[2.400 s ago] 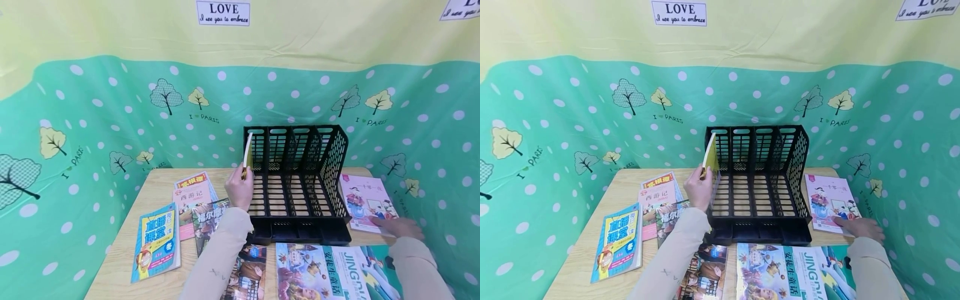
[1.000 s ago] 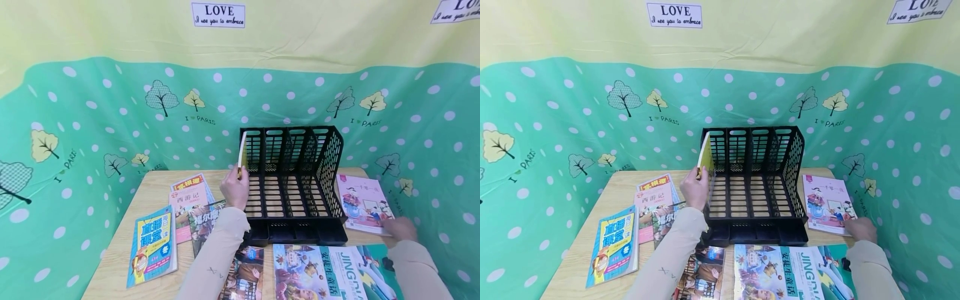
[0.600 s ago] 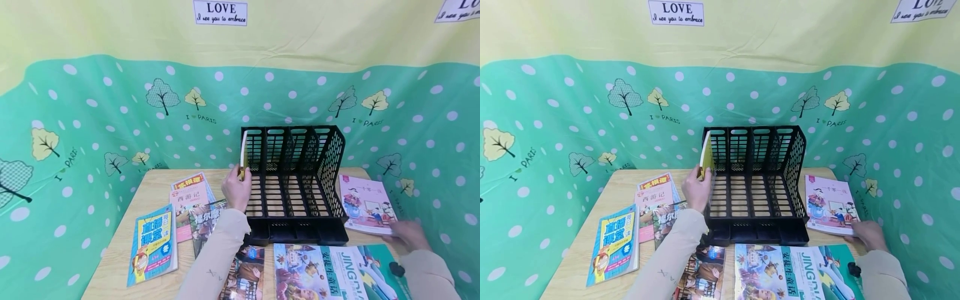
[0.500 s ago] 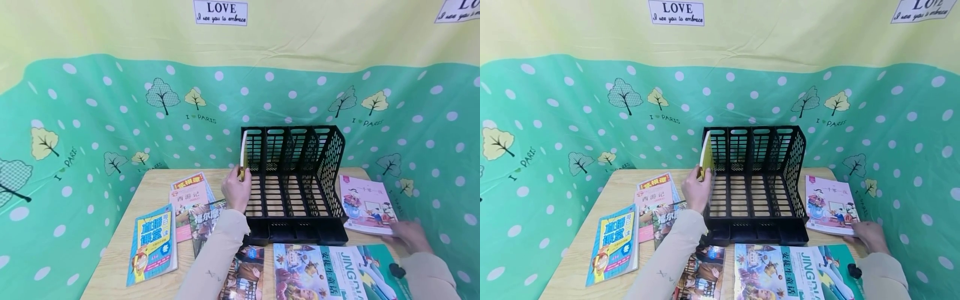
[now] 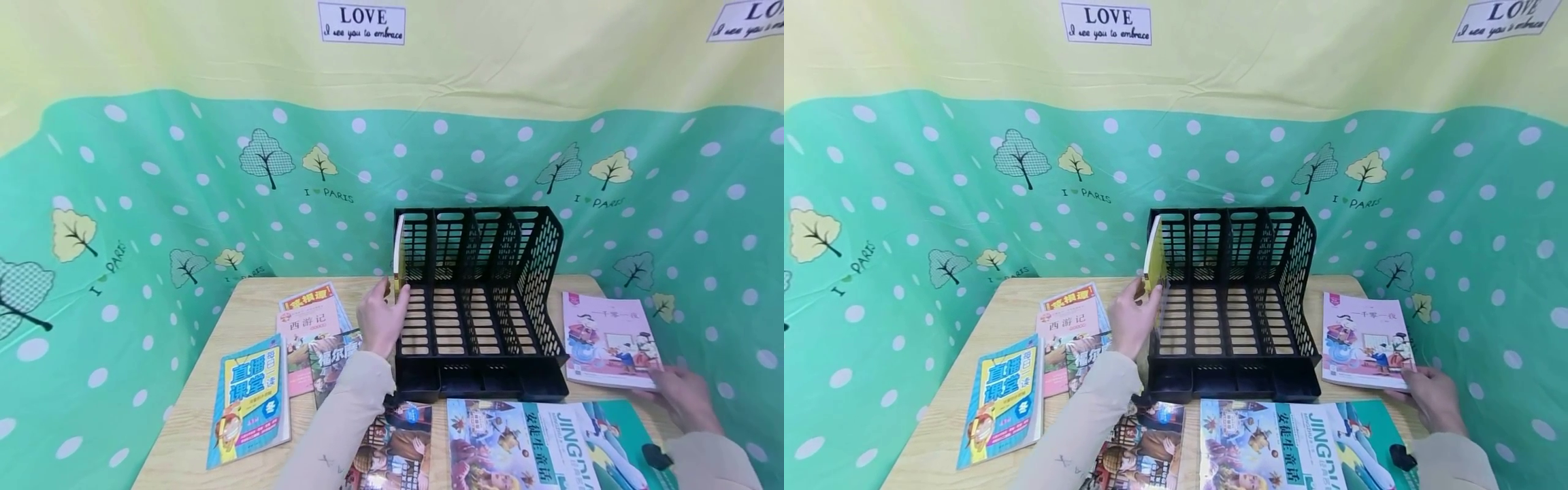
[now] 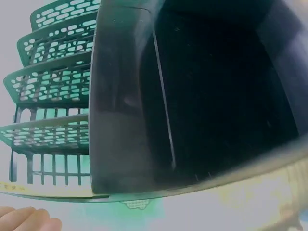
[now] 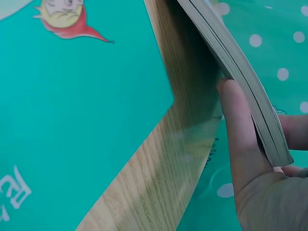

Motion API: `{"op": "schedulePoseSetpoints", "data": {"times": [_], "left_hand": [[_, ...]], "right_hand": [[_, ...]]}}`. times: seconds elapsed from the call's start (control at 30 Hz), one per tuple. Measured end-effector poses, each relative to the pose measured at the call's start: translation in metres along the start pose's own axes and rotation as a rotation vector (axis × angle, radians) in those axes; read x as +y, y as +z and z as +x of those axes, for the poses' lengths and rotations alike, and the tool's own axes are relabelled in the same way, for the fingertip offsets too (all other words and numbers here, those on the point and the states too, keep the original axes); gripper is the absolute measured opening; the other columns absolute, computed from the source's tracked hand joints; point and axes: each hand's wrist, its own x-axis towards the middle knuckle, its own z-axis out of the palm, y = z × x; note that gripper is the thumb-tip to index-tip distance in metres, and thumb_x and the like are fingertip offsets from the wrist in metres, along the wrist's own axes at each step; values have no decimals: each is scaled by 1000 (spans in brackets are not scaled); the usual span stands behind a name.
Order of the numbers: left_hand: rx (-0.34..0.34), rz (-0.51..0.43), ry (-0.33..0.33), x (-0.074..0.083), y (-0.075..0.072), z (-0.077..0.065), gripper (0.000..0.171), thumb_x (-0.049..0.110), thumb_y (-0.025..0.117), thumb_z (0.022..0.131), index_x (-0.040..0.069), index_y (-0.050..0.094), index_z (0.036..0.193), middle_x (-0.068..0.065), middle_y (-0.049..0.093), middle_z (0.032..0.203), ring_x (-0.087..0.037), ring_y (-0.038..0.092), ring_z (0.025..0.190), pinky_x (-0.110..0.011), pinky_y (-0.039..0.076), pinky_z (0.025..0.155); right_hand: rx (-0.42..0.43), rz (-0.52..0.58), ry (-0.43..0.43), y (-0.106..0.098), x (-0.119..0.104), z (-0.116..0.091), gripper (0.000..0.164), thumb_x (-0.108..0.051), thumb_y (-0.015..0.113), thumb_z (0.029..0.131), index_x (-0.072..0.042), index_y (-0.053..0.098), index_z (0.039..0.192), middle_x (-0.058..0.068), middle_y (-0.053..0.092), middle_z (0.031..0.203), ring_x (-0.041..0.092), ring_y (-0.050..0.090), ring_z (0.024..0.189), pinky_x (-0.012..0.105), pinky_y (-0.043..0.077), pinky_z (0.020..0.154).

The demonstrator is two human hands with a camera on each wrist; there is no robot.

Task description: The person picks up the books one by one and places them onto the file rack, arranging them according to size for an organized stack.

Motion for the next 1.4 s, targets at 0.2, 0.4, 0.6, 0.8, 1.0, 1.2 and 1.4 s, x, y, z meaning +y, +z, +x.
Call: {"op": "schedulePoseSetpoints", "data": {"times": [0.2,0.4,0.6,0.8,1.0,1.2,1.4], "left_hand": [[-109,-70,-31,1,-15,-6,46,34,69,87,-2,64,116,-20,69,103,-30,69,87,-35,59,71],[-168,-132,-30,4,-32,-14,48,34,68,89,-1,61,121,-20,66,112,-28,67,98,-34,58,76],[-233,-193,-68,8,-45,-19,50,35,67,89,2,59,126,-20,65,116,-29,67,99,-36,57,78],[-305,-181,-75,13,-54,-24,51,32,67,89,-1,58,126,-20,65,116,-30,67,97,-36,56,81],[-339,-228,-98,14,-62,-28,49,31,67,90,0,59,125,-19,65,116,-29,67,99,-35,56,81],[-346,-249,-98,12,-67,-30,47,31,67,90,0,59,125,-19,66,115,-28,67,97,-35,57,80],[-362,-274,-91,12,-69,-33,44,23,68,89,-2,60,124,-17,67,113,-29,68,95,-36,57,79]], "right_hand": [[76,63,9,-1,-4,-7,67,-25,37,102,9,2,147,38,26,142,12,65,62,36,58,70],[88,72,2,-3,-8,-17,66,-26,36,101,12,6,146,36,41,123,13,66,64,37,58,71],[74,102,-40,-1,-9,-31,65,-25,37,102,14,7,145,31,48,112,13,67,65,37,58,73],[57,148,-79,-1,-12,-43,65,-24,34,102,14,3,145,30,47,110,10,66,65,35,58,74],[78,221,-158,-4,-16,-57,65,-20,38,101,17,6,144,16,52,95,7,66,65,30,58,72],[158,299,-152,2,-25,-69,63,-21,42,100,10,12,147,16,47,102,2,61,62,27,58,68],[141,396,-147,6,-26,-76,64,-24,46,100,4,15,148,8,51,97,4,63,65,27,58,66]]}}
